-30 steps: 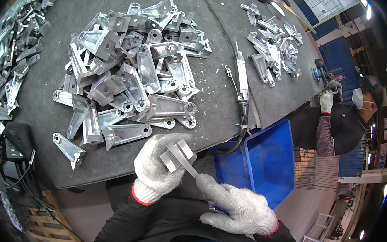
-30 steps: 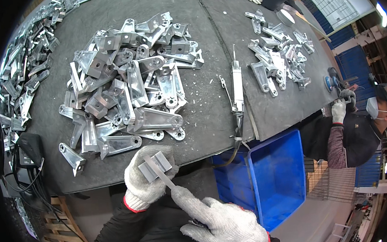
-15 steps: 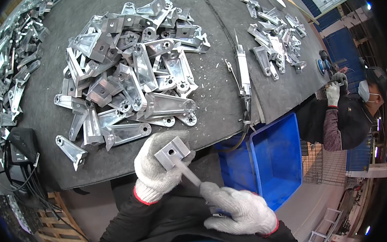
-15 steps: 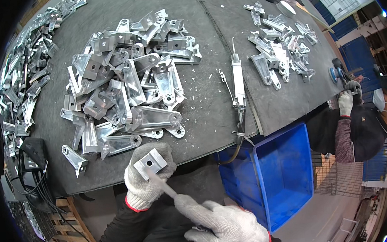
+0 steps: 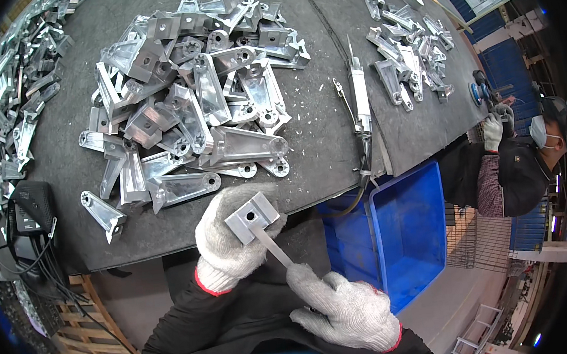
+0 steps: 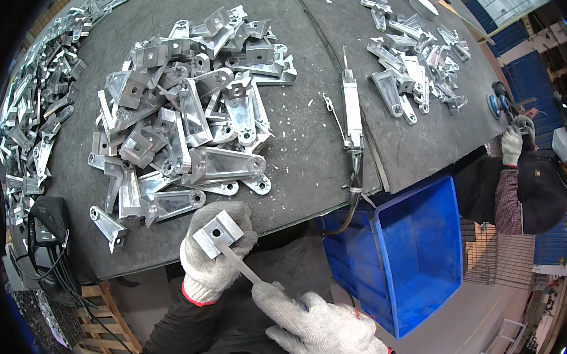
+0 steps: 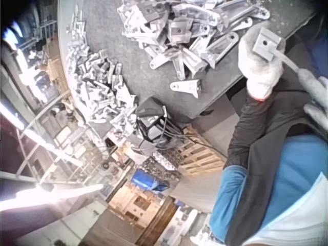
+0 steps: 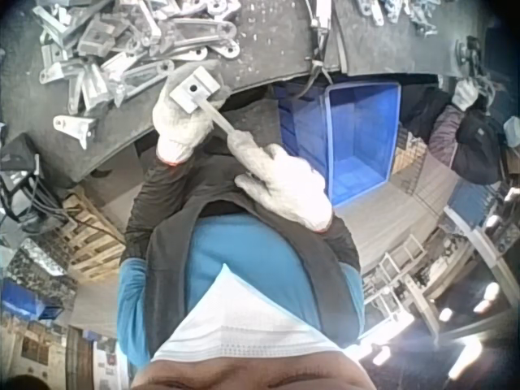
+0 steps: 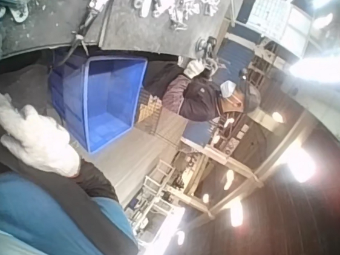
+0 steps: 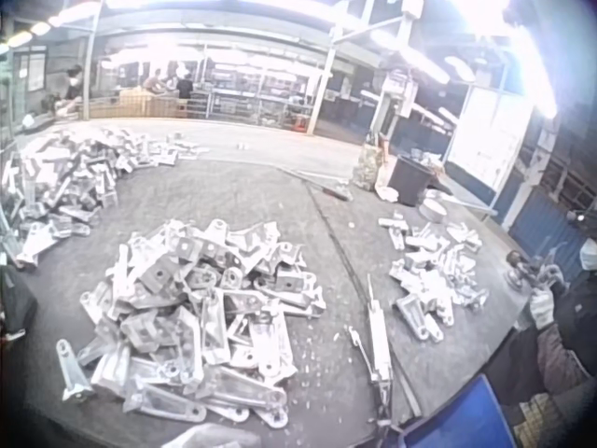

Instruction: The person files metal parts one by one using a hand file, repeatedly picking pieces up from a pile on the workbench.

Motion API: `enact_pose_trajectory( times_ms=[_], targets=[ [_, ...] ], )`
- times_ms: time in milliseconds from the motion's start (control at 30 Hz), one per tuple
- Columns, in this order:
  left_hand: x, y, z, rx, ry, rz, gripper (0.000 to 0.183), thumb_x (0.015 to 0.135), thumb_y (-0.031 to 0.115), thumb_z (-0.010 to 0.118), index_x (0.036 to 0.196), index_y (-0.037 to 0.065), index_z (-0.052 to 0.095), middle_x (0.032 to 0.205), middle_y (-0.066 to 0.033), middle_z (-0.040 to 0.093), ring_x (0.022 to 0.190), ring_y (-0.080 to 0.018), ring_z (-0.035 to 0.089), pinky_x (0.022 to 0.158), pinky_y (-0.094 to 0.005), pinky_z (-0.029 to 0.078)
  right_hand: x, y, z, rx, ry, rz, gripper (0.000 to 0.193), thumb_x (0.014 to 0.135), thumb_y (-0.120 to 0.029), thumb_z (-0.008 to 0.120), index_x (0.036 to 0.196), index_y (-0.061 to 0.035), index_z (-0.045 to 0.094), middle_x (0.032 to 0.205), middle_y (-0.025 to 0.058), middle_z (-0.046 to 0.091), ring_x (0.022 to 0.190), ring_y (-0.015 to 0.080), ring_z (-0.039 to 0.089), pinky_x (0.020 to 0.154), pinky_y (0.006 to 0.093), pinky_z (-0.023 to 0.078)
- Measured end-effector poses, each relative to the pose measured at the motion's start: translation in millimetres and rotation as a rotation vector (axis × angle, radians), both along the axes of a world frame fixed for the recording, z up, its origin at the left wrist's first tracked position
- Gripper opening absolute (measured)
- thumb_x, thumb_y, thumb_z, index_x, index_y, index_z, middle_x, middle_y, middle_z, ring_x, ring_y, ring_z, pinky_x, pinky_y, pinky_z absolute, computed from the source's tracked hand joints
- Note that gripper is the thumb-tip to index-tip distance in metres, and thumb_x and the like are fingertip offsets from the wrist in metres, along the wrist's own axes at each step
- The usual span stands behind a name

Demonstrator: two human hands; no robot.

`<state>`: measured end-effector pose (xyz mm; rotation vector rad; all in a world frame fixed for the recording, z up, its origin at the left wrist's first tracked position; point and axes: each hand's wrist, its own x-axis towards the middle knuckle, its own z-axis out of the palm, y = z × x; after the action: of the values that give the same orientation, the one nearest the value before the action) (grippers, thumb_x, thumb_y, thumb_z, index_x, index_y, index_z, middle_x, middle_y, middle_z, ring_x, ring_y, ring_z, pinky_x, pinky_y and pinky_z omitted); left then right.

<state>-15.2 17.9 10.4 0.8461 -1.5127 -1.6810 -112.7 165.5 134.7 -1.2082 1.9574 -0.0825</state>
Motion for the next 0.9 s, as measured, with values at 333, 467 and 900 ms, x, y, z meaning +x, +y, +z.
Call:
enact_pose_trajectory(
  times_ms=[333, 467, 900],
  targets=[
    [1, 1, -9, 0.008, 0.059, 0.004, 0.045, 0.073, 0.003, 0.086, 0.113, 0.001, 0.066, 0.101, -0.0042, 0.069, 0.089, -0.0114, 0.066, 0.079, -0.0268, 0.055, -3, 0, -3, -0.042, 0.046, 0.027, 0.064, 0.083, -0.042, 0.075, 0.14, -0.0225, 0.053, 0.089, 0.0143, 0.063, 0.071, 0.0353, 0.068, 0.06, 0.0448, 0.056],
    [-1, 0, -2, 0.004, 0.005, -0.013, 0.045, 0.073, 0.001, 0.085, 0.114, 0.0, 0.065, 0.102, -0.0047, 0.069, 0.089, -0.0106, 0.065, 0.079, -0.0264, 0.054, -3, 3, -5, -0.029, 0.045, 0.031, 0.063, 0.083, -0.041, 0.075, 0.14, -0.0233, 0.053, 0.089, 0.0147, 0.063, 0.071, 0.0352, 0.068, 0.06, 0.0449, 0.056],
    [-2, 1, 0, 0.021, 0.003, -0.005, 0.045, 0.074, -0.001, 0.084, 0.113, 0.0, 0.064, 0.098, -0.0043, 0.07, 0.086, -0.0096, 0.066, 0.077, -0.0253, 0.055, -11, 6, -15, -0.163, -0.077, 0.025, 0.062, 0.083, -0.039, 0.076, 0.138, -0.0227, 0.054, 0.085, 0.0132, 0.063, 0.071, 0.0355, 0.069, 0.061, 0.044, 0.056]
  ],
)
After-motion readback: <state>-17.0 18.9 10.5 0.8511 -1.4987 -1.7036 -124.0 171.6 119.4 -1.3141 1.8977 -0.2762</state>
